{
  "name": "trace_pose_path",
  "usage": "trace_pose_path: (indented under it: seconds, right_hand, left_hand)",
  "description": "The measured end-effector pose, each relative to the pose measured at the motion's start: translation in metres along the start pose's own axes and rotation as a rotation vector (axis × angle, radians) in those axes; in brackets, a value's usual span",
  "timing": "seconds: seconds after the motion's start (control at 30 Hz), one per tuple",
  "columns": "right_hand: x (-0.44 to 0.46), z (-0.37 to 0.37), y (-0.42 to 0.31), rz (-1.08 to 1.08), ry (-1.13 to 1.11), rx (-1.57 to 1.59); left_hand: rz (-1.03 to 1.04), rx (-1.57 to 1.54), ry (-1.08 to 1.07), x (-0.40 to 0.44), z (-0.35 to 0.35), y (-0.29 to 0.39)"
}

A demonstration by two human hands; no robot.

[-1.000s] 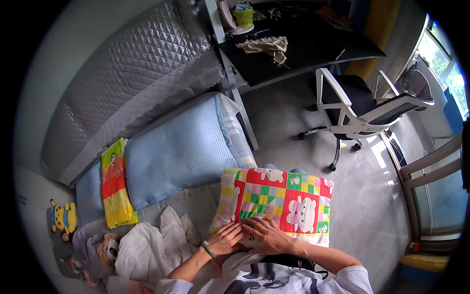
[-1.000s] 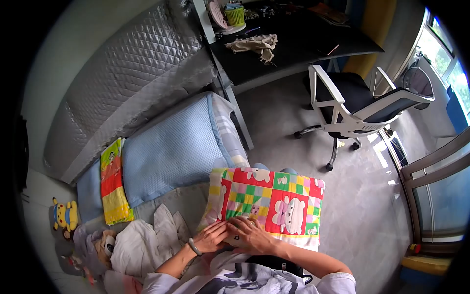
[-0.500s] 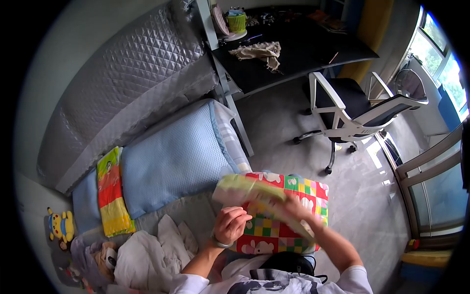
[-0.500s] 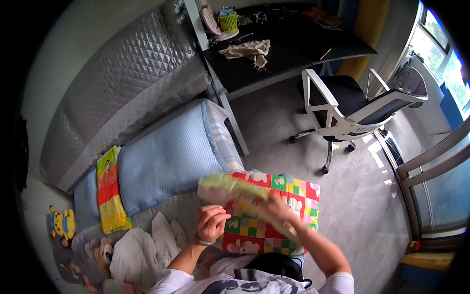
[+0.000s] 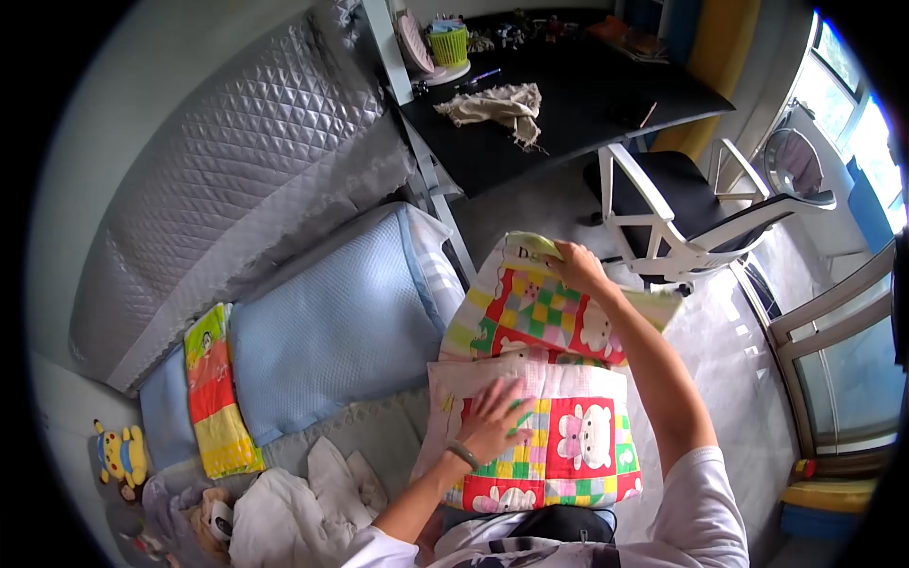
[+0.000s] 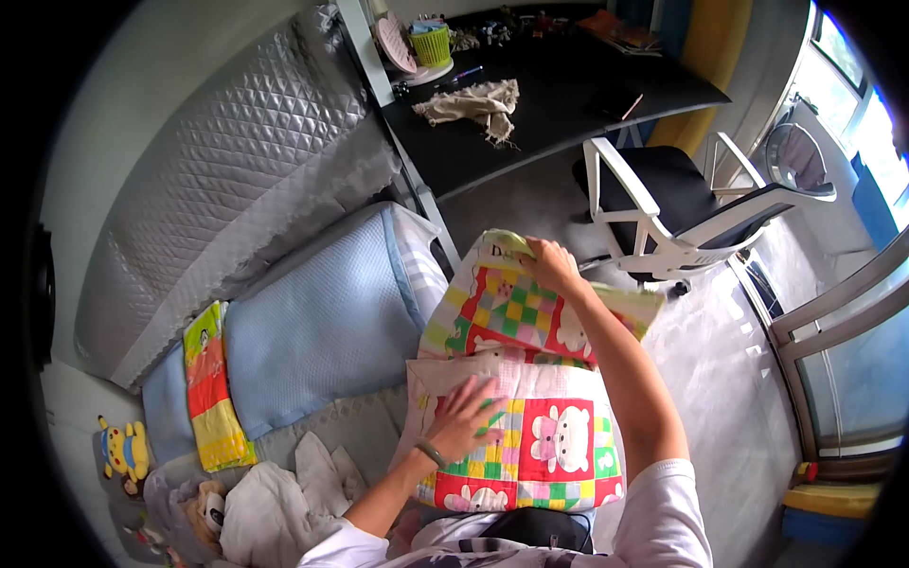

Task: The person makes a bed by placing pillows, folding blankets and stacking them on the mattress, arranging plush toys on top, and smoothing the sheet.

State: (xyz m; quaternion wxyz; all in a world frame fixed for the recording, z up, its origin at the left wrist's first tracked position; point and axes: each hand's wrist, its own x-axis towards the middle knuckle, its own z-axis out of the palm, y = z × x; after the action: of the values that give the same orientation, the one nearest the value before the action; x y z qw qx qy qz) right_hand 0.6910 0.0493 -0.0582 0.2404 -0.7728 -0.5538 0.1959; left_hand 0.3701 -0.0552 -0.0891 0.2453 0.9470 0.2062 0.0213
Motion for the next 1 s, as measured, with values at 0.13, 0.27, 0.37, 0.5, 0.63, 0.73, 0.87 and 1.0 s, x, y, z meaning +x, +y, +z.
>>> trace_pose_path:
  seconds: [0.13, 0.27, 0.37, 0.5, 0.63, 0.73, 0.87, 1.0]
  right_hand:
    - [0.012, 0.017, -0.003, -0.001, 0.15, -0.174]
    - [0.014, 0.037, 0.01, -0.143, 0.323, -0.172]
    - [-0.037, 0.024, 0.001, -0.205, 0.382, -0.067]
    - [-0.146, 0.031, 0.055, -0.082, 0.277, 0.069]
    - [-0.314, 0.083, 0.148, 0.333, 0.18, 0.036]
    - [-0.376, 0.049, 0.095, 0.702, -0.033, 0.551]
    - [-0.418, 0.043, 0.064, 0.821, 0.054, 0.86]
    - [-0.426, 0.023, 0.052, 0.833, -0.003, 1.014]
  left_hand:
    - [0.116, 0.022, -0.076, -0.001, 0.021, 0.017]
    - [0.048, -0.197, 0.131, -0.002, 0.021, -0.005]
    - [-0.069, -0.14, 0.195, -0.027, 0.004, -0.014]
    - [-0.321, -0.4, 0.304, -0.085, 0.024, -0.041]
    - [-0.82, -0.711, 0.311, -0.151, 0.061, -0.056]
    - [-0.917, -0.603, 0.255, -0.168, 0.04, -0.044]
    - [-0.846, -0.653, 0.418, -0.172, 0.027, -0.032]
    - [-0.654, -0.592, 0.435, -0.18, 0.02, -0.036]
